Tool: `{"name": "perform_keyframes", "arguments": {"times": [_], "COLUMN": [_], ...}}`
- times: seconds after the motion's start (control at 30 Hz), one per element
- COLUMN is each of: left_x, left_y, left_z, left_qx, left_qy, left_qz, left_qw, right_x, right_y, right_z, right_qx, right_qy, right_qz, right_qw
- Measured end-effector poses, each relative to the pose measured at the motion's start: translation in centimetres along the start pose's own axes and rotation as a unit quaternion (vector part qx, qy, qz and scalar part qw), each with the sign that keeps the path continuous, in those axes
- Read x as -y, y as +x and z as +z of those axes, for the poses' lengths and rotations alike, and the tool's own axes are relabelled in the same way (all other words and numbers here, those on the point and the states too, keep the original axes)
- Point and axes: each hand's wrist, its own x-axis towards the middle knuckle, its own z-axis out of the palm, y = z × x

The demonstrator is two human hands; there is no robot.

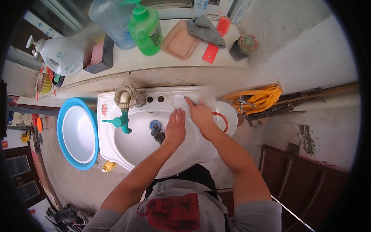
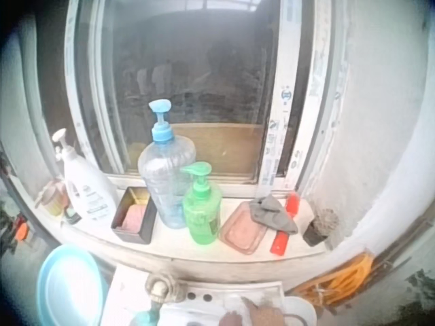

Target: The person uses a pair of scissors to cut and remove a white plastic wrapping from a sink faucet. They then use the scissors to trim the material around the base of the faucet and its connection to the sink.

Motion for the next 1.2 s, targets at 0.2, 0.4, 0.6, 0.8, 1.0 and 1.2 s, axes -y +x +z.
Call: {"name": "perform_keyframes", "arguments": {"times": [0.2,0.4,0.6,0.8,1.0,1.2], "left_x": [0.6,0.3,-1.0,-7.3,-9.6,-9.5], "left_y": [0.0,0.4,0.8,-1.9,-0.1,-0.5], "left_z": [0.1,0.4,-1.1,1.7,0.1,-0.3], "left_qx": [0.072,0.092,0.045,0.293,0.210,0.212], "left_qy": [0.038,0.047,-0.027,-0.857,-0.940,-0.929], "left_qz": [0.016,0.028,-0.023,-0.316,-0.266,-0.302], "left_qw": [0.997,0.994,0.998,0.283,0.031,-0.009], "right_x": [-2.0,-3.4,-3.8,-1.0,-1.2,-0.3], "right_y": [-3.4,-0.8,-3.8,-2.8,-1.4,-2.3], "right_z": [-0.5,0.2,0.1,0.5,0.8,0.3], "right_qx": [0.066,-0.031,0.049,0.067,0.050,0.085], "right_qy": [0.018,-0.003,-0.011,0.023,0.034,0.008], "right_qz": [0.028,0.015,0.018,0.049,0.034,0.048], "right_qw": [0.997,0.999,0.999,0.996,0.998,0.995]}}
